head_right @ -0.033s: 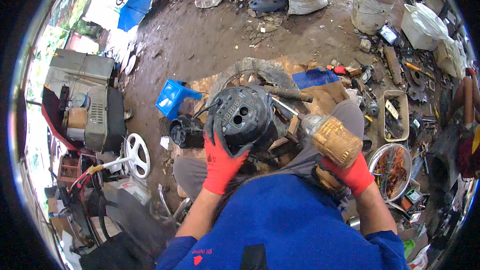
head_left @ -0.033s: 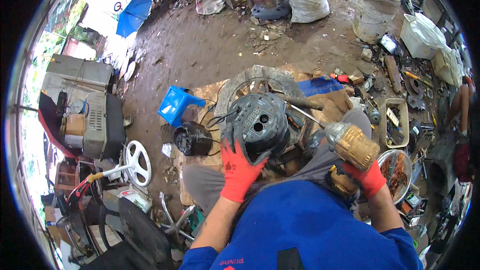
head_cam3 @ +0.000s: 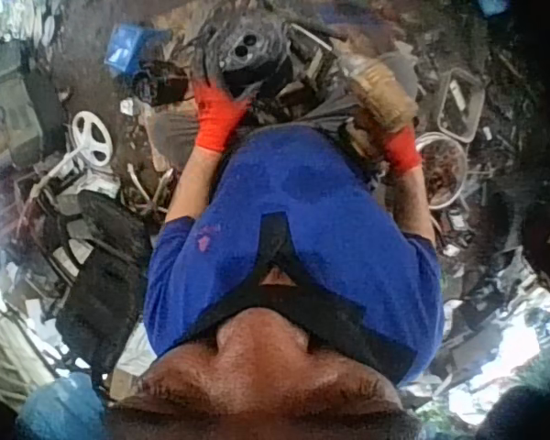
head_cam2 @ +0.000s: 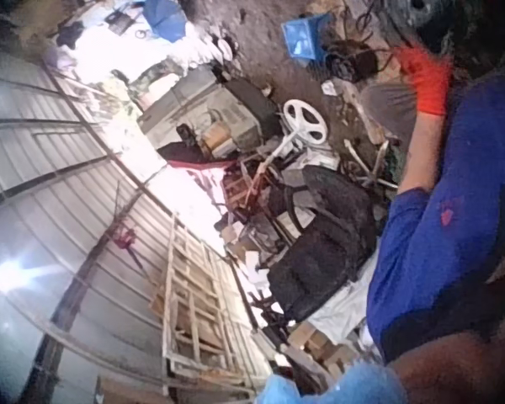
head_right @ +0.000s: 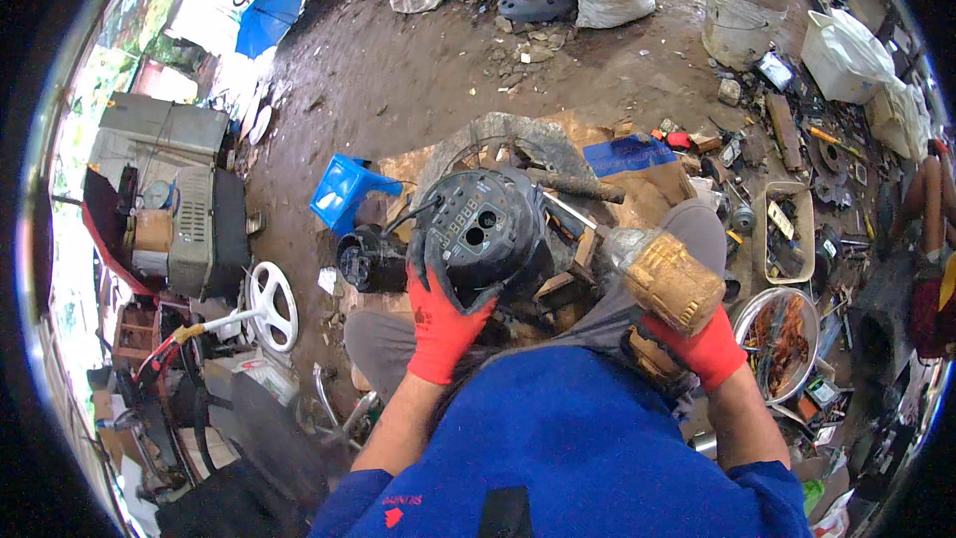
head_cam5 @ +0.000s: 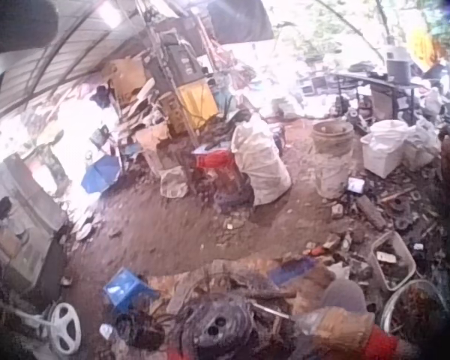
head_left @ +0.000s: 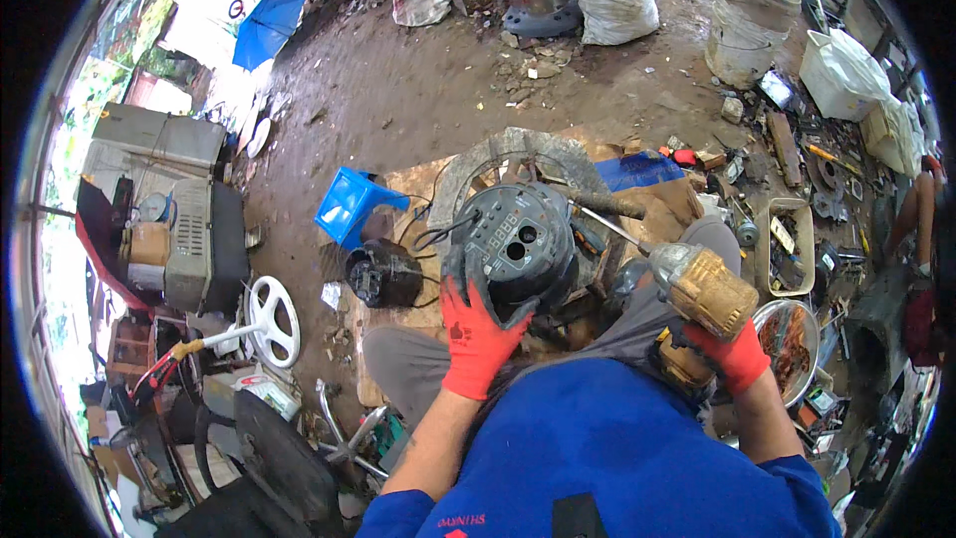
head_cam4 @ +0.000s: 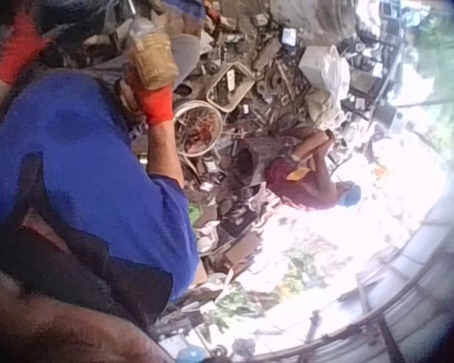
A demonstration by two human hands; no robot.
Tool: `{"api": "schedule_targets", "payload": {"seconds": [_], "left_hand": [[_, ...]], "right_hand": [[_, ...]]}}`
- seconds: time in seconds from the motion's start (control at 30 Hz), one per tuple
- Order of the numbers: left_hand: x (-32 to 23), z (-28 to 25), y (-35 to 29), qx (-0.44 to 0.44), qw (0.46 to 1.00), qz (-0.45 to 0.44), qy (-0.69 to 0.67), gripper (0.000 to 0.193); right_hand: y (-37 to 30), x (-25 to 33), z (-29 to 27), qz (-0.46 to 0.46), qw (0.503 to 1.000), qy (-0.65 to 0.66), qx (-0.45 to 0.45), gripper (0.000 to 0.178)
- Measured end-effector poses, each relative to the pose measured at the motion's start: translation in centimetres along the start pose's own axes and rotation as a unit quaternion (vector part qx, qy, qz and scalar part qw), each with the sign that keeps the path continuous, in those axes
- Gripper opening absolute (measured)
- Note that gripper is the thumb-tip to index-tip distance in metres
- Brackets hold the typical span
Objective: The person sits on the ground and uses a power drill to work on a circular metal part with multiple holes. They hold the part with one hand and operate the drill with the other, occasionally adjusting the part's position. The person then places the part down and picks up a white bag.
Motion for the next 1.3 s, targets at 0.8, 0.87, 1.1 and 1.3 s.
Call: {"api": "schedule_targets", "payload": {"seconds": [0.8,0.87,1.1,1.3], "left_hand": [[2.9,2.5,-1.6,0.014,0.999,-0.048,-0.017,0.124],[3.0,2.9,-1.5,0.029,0.998,-0.049,0.001,0.126],[4.6,3.2,-1.0,0.055,0.995,-0.053,-0.065,0.128],[-0.3,-2.8,-1.3,-0.08,0.99,0.11,0.041,0.112]], "right_hand": [[-1.4,0.5,1.0,-0.08,0.954,-0.289,0.02,0.043],[-1.6,0.5,0.9,-0.109,0.943,-0.313,0.01,0.045],[-1.7,0.6,0.7,-0.109,0.948,-0.299,0.01,0.043],[-2.3,0.2,0.2,-0.136,0.94,-0.312,-0.015,0.043]]}}
Point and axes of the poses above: each hand's wrist, its own y-axis towards the middle knuckle, its own z-axis out of the palm, x = y × z, the point moved 8 cm from there along y, towards the middle knuckle, and after that the axes turned 5 degrees about x, right-handed, at the moved point
